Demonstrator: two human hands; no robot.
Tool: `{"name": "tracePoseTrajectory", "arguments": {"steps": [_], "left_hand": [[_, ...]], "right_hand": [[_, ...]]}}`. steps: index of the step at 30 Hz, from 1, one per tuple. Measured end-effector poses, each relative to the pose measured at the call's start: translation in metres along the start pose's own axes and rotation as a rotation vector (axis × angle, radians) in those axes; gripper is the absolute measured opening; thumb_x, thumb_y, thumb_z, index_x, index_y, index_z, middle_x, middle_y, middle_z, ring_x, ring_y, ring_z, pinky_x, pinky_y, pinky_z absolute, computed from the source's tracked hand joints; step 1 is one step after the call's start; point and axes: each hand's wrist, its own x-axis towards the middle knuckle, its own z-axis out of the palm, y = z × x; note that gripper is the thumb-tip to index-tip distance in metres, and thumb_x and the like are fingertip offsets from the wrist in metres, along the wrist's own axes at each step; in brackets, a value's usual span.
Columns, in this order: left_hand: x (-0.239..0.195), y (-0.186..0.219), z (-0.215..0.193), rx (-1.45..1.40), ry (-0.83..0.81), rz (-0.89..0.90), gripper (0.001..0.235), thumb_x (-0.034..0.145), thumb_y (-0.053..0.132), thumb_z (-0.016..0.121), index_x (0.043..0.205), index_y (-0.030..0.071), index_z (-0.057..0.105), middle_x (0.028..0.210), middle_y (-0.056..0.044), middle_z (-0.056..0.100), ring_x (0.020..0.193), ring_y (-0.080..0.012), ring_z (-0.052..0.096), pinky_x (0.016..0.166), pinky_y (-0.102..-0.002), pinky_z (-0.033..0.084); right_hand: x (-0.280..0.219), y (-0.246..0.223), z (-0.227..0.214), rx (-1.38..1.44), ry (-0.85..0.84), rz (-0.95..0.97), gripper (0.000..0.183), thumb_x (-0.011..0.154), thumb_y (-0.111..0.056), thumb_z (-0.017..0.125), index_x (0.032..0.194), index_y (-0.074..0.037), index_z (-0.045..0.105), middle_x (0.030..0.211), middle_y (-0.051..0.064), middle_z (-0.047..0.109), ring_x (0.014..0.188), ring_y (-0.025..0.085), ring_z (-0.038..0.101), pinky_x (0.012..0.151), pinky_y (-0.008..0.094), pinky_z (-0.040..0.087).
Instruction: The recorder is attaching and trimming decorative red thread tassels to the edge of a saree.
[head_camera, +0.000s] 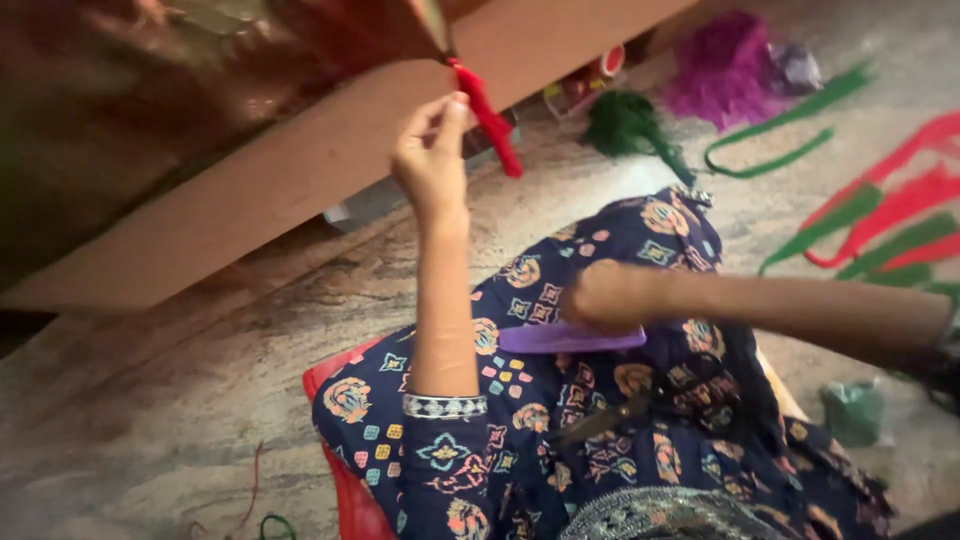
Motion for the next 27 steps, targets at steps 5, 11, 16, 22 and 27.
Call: {"name": "tracePoseTrajectory", "arguments": {"steps": [5, 11, 16, 22, 27], "left_hand": [[0.000, 0.022, -0.007, 0.033, 0.028, -0.123, 0.014, 0.092, 0.017, 0.078, 0.099, 0.006, 0.082, 0.081, 0.002, 0.072, 0.066, -0.0025, 0.057, 0.052, -0.020, 0.039], [0.005, 0.014, -0.007, 0.036, 0.012, -0.097, 0.012, 0.092, 0.016, 0.079, 0.098, 0.006, 0.080, 0.077, 0.003, 0.069, 0.064, -0.0027, 0.057, 0.052, -0.019, 0.040], [0.010, 0.021, -0.011, 0.006, 0.016, -0.094, 0.010, 0.095, 0.014, 0.076, 0.096, 0.004, 0.078, 0.077, 0.002, 0.070, 0.065, -0.0040, 0.062, 0.052, -0.019, 0.044], [0.013, 0.040, -0.006, 0.102, -0.017, -0.027, 0.008, 0.095, 0.012, 0.074, 0.096, 0.005, 0.076, 0.082, 0.001, 0.073, 0.067, -0.0039, 0.064, 0.052, -0.019, 0.046], [0.032, 0.019, -0.006, -0.162, -0.163, -0.070, 0.007, 0.101, 0.010, 0.066, 0.101, 0.005, 0.070, 0.090, -0.005, 0.076, 0.072, -0.0090, 0.068, 0.060, -0.023, 0.054]], "right_hand": [[-0.086, -0.040, 0.074, -0.072, -0.726, 0.163, 0.016, 0.099, -0.016, 0.057, 0.098, -0.008, 0.071, 0.099, 0.013, 0.073, 0.089, 0.029, 0.073, 0.075, 0.042, 0.058], [-0.121, -0.066, 0.078, -0.236, -0.242, 0.011, 0.062, 0.073, -0.011, 0.068, 0.132, 0.002, 0.054, 0.126, 0.013, 0.062, 0.108, 0.029, 0.063, 0.078, 0.039, 0.056], [-0.132, -0.067, 0.085, -0.155, -0.592, 0.208, 0.039, 0.096, -0.012, 0.061, 0.130, 0.003, 0.050, 0.117, 0.017, 0.062, 0.108, 0.030, 0.064, 0.085, 0.039, 0.058], [-0.142, -0.060, 0.068, -0.038, -0.611, 0.430, 0.058, 0.094, -0.020, 0.068, 0.145, -0.007, 0.043, 0.101, 0.014, 0.067, 0.098, 0.032, 0.069, 0.084, 0.044, 0.057], [-0.140, -0.031, 0.021, 0.110, -0.612, 0.424, 0.052, 0.074, -0.043, 0.088, 0.109, -0.011, 0.066, 0.090, 0.010, 0.070, 0.093, 0.030, 0.069, 0.083, 0.044, 0.055]]}}
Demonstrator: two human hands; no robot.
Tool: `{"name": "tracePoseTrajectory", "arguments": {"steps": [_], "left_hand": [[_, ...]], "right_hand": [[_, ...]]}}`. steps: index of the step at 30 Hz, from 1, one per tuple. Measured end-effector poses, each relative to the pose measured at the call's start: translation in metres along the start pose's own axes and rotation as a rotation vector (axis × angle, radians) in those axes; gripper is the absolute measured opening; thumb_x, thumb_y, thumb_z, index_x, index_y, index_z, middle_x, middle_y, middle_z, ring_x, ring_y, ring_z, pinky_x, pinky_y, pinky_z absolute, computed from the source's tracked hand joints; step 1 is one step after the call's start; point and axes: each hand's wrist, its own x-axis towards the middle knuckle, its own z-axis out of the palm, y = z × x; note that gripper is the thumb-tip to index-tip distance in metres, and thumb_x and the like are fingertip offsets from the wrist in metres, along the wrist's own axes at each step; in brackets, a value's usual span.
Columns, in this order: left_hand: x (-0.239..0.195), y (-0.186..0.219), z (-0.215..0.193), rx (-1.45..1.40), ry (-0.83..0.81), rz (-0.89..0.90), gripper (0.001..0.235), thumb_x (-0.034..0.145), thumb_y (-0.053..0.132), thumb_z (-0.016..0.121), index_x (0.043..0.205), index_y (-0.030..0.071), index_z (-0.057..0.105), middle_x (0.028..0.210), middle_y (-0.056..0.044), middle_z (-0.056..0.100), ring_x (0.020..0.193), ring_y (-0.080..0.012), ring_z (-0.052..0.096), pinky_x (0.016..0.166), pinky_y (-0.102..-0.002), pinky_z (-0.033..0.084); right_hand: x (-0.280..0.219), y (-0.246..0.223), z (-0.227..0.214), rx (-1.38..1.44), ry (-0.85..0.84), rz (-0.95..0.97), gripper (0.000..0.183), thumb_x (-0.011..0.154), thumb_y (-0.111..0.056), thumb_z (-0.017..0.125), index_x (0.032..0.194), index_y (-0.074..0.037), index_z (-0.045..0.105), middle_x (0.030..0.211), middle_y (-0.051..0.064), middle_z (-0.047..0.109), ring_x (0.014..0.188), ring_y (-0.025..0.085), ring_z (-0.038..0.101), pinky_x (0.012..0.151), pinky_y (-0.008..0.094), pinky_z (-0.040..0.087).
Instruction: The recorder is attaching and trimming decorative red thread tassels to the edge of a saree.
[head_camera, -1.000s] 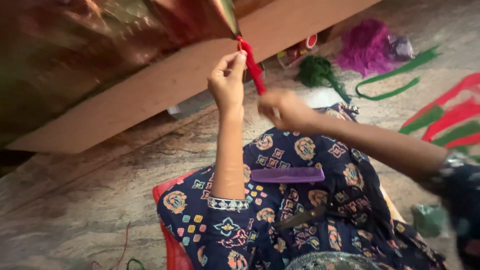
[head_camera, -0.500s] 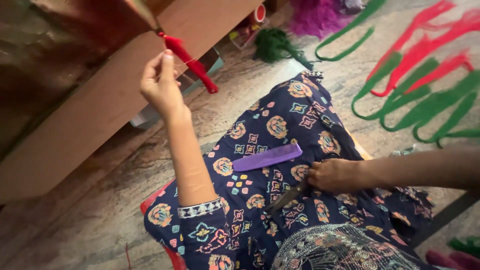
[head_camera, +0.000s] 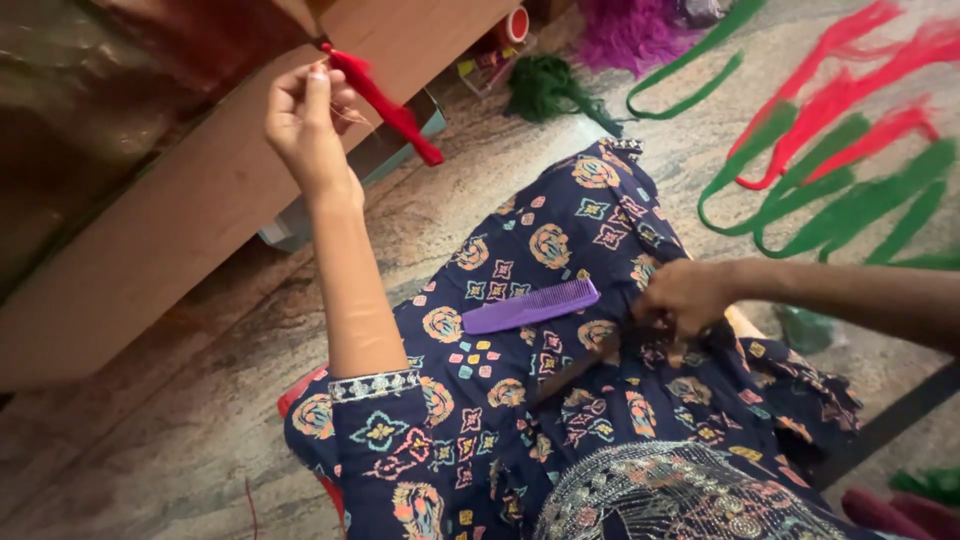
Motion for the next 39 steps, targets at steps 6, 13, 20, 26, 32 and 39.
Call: {"name": "tracePoseTrajectory", "arguments": {"steps": [6, 13, 20, 26, 32, 39], "left_hand": [[0.004, -0.008, -0.007, -0.254, -0.130, -0.107, 0.005, 0.103, 0.009, 0.061, 0.104, 0.005, 0.063, 0.106, -0.012, 0.074, 0.091, -0.0172, 0.073, 0.083, -0.031, 0.062], [-0.001, -0.019, -0.008, -0.434, -0.138, -0.114, 0.005, 0.102, 0.007, 0.057, 0.105, 0.003, 0.059, 0.114, -0.018, 0.073, 0.106, -0.0248, 0.074, 0.095, -0.035, 0.060], [-0.006, -0.022, -0.017, -0.437, -0.082, -0.110, 0.004, 0.102, 0.006, 0.061, 0.105, 0.004, 0.060, 0.112, -0.015, 0.073, 0.105, -0.0238, 0.072, 0.095, -0.035, 0.060], [-0.005, -0.026, -0.015, -0.476, -0.081, -0.126, 0.002, 0.101, 0.003, 0.060, 0.099, 0.003, 0.059, 0.109, -0.016, 0.073, 0.103, -0.0246, 0.073, 0.098, -0.038, 0.061], [-0.002, -0.030, -0.015, -0.505, -0.081, -0.101, 0.004, 0.101, 0.000, 0.058, 0.097, 0.003, 0.059, 0.109, -0.017, 0.072, 0.104, -0.0257, 0.073, 0.102, -0.040, 0.060], [-0.005, -0.017, -0.009, -0.484, -0.070, -0.124, 0.005, 0.100, 0.001, 0.058, 0.095, 0.003, 0.059, 0.111, -0.019, 0.072, 0.106, -0.0260, 0.073, 0.102, -0.039, 0.059]], "right_hand": [[0.005, 0.037, -0.059, 0.556, 0.313, -0.139, 0.045, 0.075, -0.045, 0.085, 0.087, -0.007, 0.066, 0.076, 0.009, 0.073, 0.074, 0.022, 0.073, 0.066, 0.038, 0.058], [-0.006, 0.017, -0.146, 1.024, 0.554, -0.095, 0.044, 0.089, -0.052, 0.063, 0.083, -0.009, 0.056, 0.048, 0.004, 0.052, 0.037, 0.014, 0.053, 0.034, 0.028, 0.039], [0.024, 0.031, -0.153, 1.321, 0.511, -0.329, 0.047, 0.091, -0.050, 0.069, 0.078, -0.013, 0.045, 0.051, -0.004, 0.040, 0.039, 0.008, 0.039, 0.034, 0.026, 0.027], [0.024, 0.022, -0.167, 1.341, 0.512, -0.404, 0.046, 0.094, -0.050, 0.064, 0.076, -0.012, 0.046, 0.050, -0.003, 0.041, 0.038, 0.008, 0.040, 0.034, 0.025, 0.030], [0.026, 0.028, -0.170, 1.336, 0.523, -0.373, 0.045, 0.095, -0.048, 0.066, 0.077, -0.013, 0.044, 0.048, -0.004, 0.039, 0.036, 0.007, 0.037, 0.033, 0.025, 0.027], [0.017, 0.023, -0.176, 1.259, 0.545, -0.301, 0.046, 0.091, -0.051, 0.066, 0.078, -0.012, 0.046, 0.047, -0.004, 0.038, 0.035, 0.007, 0.037, 0.032, 0.025, 0.026]]}}
